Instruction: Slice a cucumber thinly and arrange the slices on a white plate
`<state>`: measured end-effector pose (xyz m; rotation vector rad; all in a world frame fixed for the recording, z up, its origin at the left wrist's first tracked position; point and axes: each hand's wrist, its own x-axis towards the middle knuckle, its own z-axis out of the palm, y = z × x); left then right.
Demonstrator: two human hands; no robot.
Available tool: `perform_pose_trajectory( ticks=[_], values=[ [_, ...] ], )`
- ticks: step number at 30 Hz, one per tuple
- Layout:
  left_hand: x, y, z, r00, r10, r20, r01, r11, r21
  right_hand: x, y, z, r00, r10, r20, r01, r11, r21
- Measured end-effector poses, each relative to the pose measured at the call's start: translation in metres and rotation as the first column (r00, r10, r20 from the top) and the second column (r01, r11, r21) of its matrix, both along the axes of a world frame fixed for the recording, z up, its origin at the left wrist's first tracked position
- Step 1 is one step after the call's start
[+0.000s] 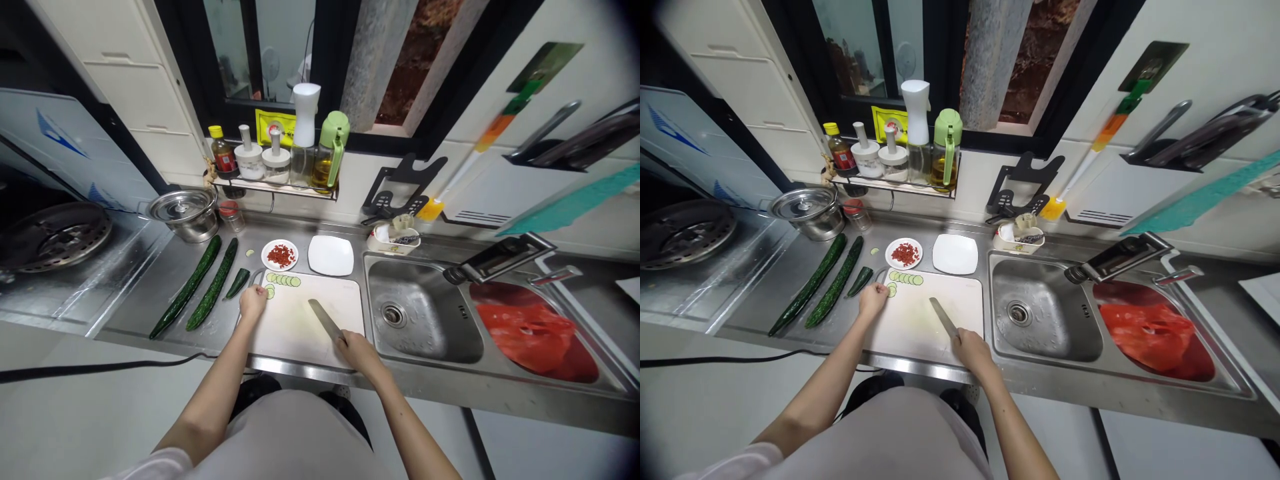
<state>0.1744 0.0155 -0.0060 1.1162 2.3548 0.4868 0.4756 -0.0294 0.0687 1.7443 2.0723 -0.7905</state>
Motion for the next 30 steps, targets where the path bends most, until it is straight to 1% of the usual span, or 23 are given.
perform_pose_trajectory(
  ticks=[7, 12, 14, 18, 20, 23, 26, 30],
  values=[
    [-0.002, -0.001, -0.002, 0.999, 0.018, -0.027, -0.018, 1.0, -0.002, 0.001, 0.0, 0.0, 1.0, -0.005, -0.015, 0.005, 1.0, 0.003],
    [-0.001, -0.002, -0.002, 0.999, 0.003, -0.038, -0.003, 1.0, -0.021, -0.001, 0.001, 0.0, 1.0, 0.006, 0.002, -0.006, 1.0, -0.01],
    [-0.001, -0.002, -0.002, 0.999, 0.013, -0.043, -0.013, 1.0, 0.002, 0.0, 0.001, -0.001, 1.0, 0.004, -0.001, -0.004, 1.0, -0.003],
    [0.002, 0.0, -0.001, 0.996, 0.01, -0.084, 0.0, 0.993, 0.114, 0.002, 0.0, -0.004, 1.0, -0.01, -0.008, 0.01, 1.0, 0.006],
    [0.008, 0.004, 0.001, 0.994, -0.028, -0.105, 0.045, 0.985, 0.169, 0.004, 0.0, -0.005, 1.0, -0.018, -0.009, 0.018, 1.0, 0.012],
    [0.022, 0.012, 0.003, 0.986, -0.132, -0.099, 0.15, 0.968, 0.203, 0.004, -0.001, -0.006, 0.999, -0.035, -0.014, 0.035, 0.999, 0.019],
    [0.042, 0.02, 0.004, 0.969, -0.231, -0.085, 0.243, 0.952, 0.184, 0.004, 0.0, -0.005, 0.999, -0.037, -0.015, 0.038, 0.999, 0.03],
    [0.065, 0.029, 0.002, 0.957, -0.263, -0.121, 0.277, 0.954, 0.119, 0.004, 0.001, -0.004, 0.999, -0.035, -0.011, 0.035, 0.999, 0.03]
  ],
)
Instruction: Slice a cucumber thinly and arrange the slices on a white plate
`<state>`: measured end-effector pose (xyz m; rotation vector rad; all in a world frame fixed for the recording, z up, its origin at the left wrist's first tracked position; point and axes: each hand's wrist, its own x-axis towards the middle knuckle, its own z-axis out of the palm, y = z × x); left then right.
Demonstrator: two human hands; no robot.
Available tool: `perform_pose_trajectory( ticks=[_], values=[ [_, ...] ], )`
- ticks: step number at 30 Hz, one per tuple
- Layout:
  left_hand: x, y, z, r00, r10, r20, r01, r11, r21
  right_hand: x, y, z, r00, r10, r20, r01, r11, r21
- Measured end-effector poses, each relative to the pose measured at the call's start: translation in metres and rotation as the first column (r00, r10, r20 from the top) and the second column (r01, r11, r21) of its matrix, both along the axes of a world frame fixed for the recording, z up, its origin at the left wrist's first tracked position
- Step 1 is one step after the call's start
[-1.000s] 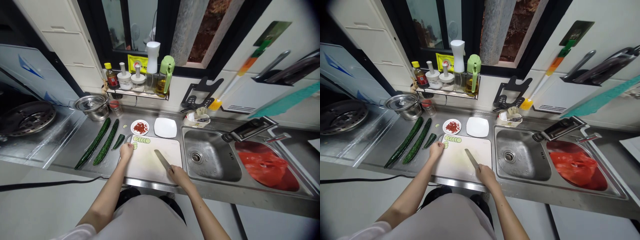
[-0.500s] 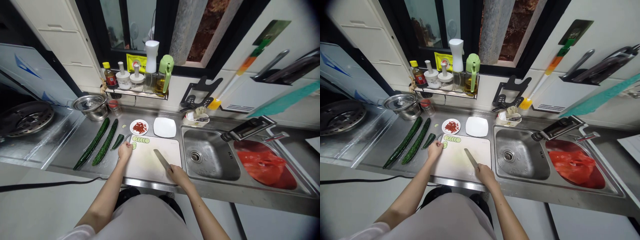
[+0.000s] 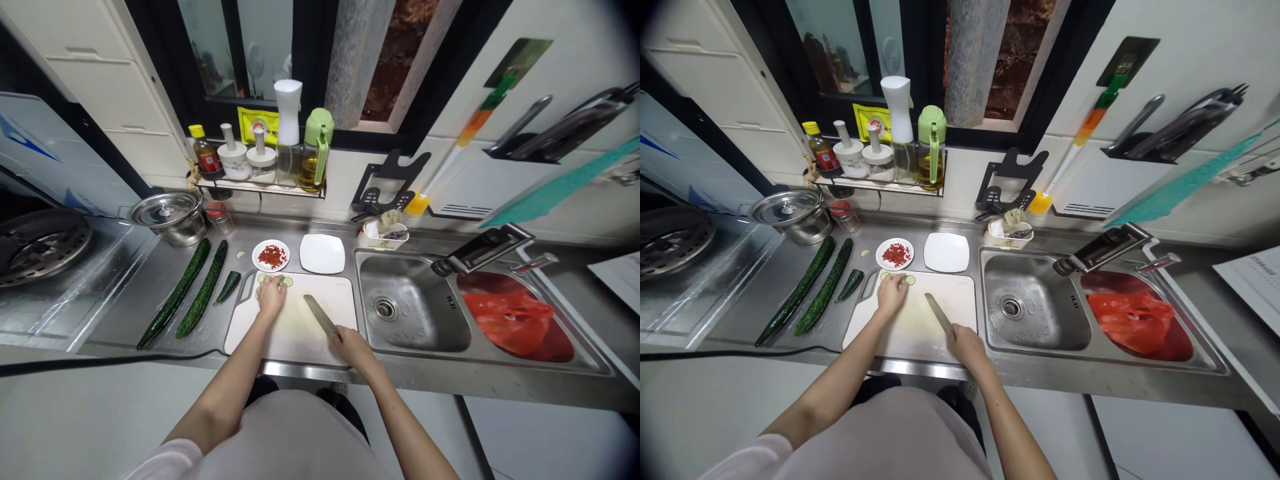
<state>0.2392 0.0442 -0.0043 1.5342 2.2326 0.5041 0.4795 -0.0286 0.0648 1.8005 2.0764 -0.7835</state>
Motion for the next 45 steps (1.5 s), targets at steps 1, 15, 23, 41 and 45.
perform_pose_trajectory(
  ticks=[1, 15, 23, 41, 45],
  values=[
    [0.004, 0.002, -0.001, 1.0, -0.001, -0.015, 0.001, 1.0, -0.007, 0.0, 0.0, 0.0, 1.0, 0.001, -0.001, -0.001, 1.0, -0.006],
    [0.013, 0.007, -0.004, 0.987, -0.059, -0.15, 0.067, 0.997, 0.046, 0.005, -0.002, -0.001, 1.0, -0.003, -0.009, 0.003, 1.0, -0.007],
    [0.004, -0.003, 0.002, 0.999, 0.019, 0.032, -0.017, 0.998, -0.064, 0.003, -0.005, 0.0, 1.0, 0.009, 0.011, -0.009, 1.0, 0.018],
    [-0.002, -0.047, -0.002, 0.99, -0.139, -0.023, 0.135, 0.983, -0.122, -0.023, -0.024, 0.007, 0.977, 0.203, 0.071, -0.205, 0.979, 0.02],
    [-0.002, -0.048, -0.002, 0.99, -0.138, -0.022, 0.134, 0.982, -0.134, -0.022, -0.023, 0.006, 0.974, 0.211, 0.079, -0.213, 0.977, 0.015]
  ],
)
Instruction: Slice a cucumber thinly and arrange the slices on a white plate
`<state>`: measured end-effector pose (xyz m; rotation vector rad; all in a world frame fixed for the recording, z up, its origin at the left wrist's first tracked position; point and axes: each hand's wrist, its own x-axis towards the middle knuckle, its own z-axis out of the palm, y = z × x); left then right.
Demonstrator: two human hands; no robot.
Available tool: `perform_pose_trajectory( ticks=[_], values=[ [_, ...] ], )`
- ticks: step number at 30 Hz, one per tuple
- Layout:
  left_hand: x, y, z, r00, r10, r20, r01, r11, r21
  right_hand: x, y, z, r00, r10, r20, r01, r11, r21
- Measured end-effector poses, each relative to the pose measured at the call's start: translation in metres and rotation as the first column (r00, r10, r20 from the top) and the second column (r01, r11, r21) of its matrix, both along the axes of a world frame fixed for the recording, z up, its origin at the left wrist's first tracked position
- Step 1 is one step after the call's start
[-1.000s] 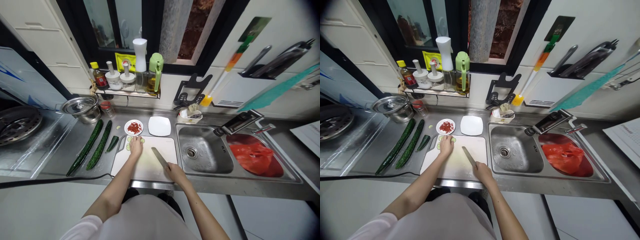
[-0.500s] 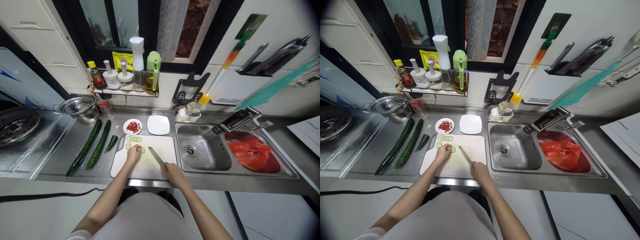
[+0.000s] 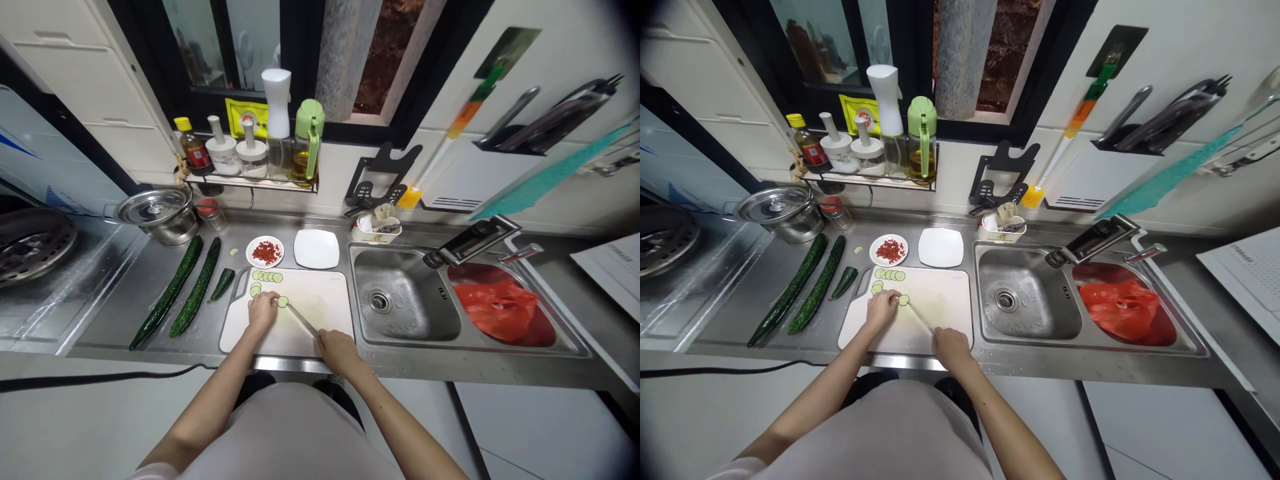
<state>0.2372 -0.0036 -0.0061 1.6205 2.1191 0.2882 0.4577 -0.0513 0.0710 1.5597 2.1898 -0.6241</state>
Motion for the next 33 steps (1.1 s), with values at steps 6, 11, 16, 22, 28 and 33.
perform_pose_trajectory(
  ticks=[6, 11, 16, 22, 28, 33],
  values=[
    [0.001, -0.0017, 0.0024, 1.0, 0.005, 0.003, -0.005, 1.0, -0.026, -0.0002, 0.0008, 0.0017, 1.0, 0.007, -0.003, -0.007, 1.0, -0.005],
    [0.001, -0.0019, 0.0038, 1.0, 0.009, 0.01, -0.008, 0.999, -0.035, -0.0014, 0.001, 0.0025, 1.0, 0.005, -0.002, -0.005, 1.0, -0.005],
    [0.001, -0.0025, 0.0047, 1.0, 0.01, 0.016, -0.009, 1.0, -0.022, -0.0019, 0.0013, 0.0023, 1.0, 0.005, -0.001, -0.005, 1.0, -0.015],
    [0.001, -0.0026, 0.0052, 1.0, 0.008, 0.015, -0.008, 1.0, -0.025, -0.0021, 0.0016, 0.0008, 1.0, 0.004, -0.003, -0.004, 1.0, -0.004],
    [0.0002, -0.0023, 0.0052, 1.0, 0.006, 0.024, -0.006, 1.0, -0.024, -0.0025, 0.0032, 0.0012, 1.0, 0.017, 0.008, -0.017, 1.0, -0.02],
    [0.0, -0.0028, 0.0055, 1.0, 0.009, 0.011, -0.009, 1.0, -0.017, -0.0034, 0.005, 0.001, 0.999, 0.032, 0.015, -0.032, 0.999, -0.039]
  ],
)
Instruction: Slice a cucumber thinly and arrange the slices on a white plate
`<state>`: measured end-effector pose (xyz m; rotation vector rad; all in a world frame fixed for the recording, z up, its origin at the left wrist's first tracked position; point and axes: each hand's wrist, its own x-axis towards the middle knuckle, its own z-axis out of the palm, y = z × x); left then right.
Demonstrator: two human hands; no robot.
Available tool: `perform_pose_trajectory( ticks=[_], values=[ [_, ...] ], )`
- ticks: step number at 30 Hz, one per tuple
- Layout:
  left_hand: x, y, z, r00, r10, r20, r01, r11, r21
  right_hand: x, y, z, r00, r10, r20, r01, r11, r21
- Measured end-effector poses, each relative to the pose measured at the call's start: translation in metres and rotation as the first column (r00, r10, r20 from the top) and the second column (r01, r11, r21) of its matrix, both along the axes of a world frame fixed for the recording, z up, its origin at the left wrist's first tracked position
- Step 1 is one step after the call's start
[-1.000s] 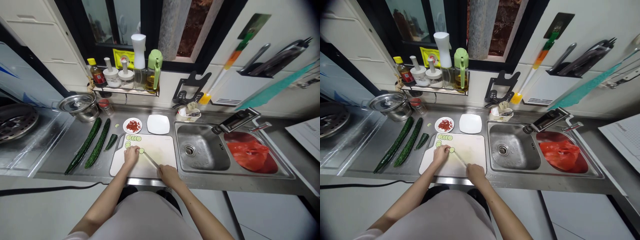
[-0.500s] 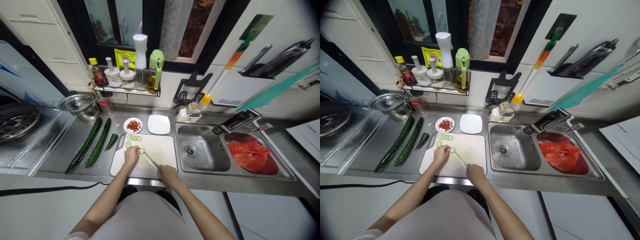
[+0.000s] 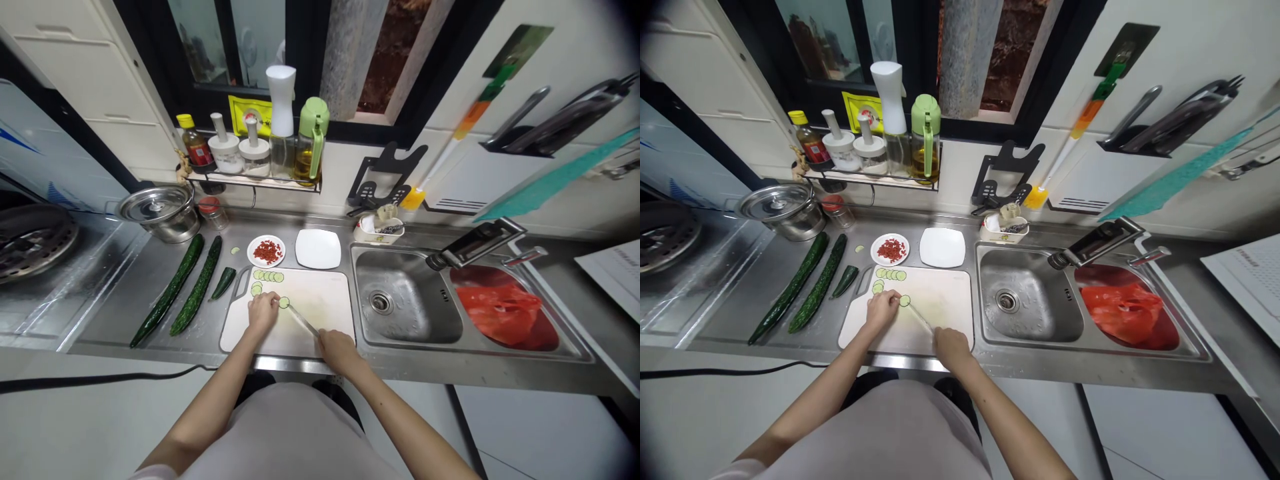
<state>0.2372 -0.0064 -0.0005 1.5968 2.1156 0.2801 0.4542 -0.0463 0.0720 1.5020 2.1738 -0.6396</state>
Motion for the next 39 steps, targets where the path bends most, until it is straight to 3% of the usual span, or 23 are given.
perform_pose_trajectory(
  ticks=[10, 28, 39],
  values=[
    [0.0, 0.002, 0.0, 1.0, 0.002, -0.009, -0.002, 1.0, -0.022, -0.003, -0.003, -0.011, 1.0, -0.015, -0.005, 0.015, 1.0, -0.009],
    [0.002, 0.003, 0.002, 1.0, 0.005, -0.019, -0.006, 1.0, -0.021, -0.018, 0.013, -0.005, 1.0, 0.002, 0.006, -0.002, 1.0, -0.017],
    [0.008, 0.001, 0.003, 0.999, 0.019, -0.038, -0.021, 0.999, -0.048, -0.017, 0.008, -0.005, 1.0, 0.011, 0.007, -0.011, 1.0, -0.019]
  ],
)
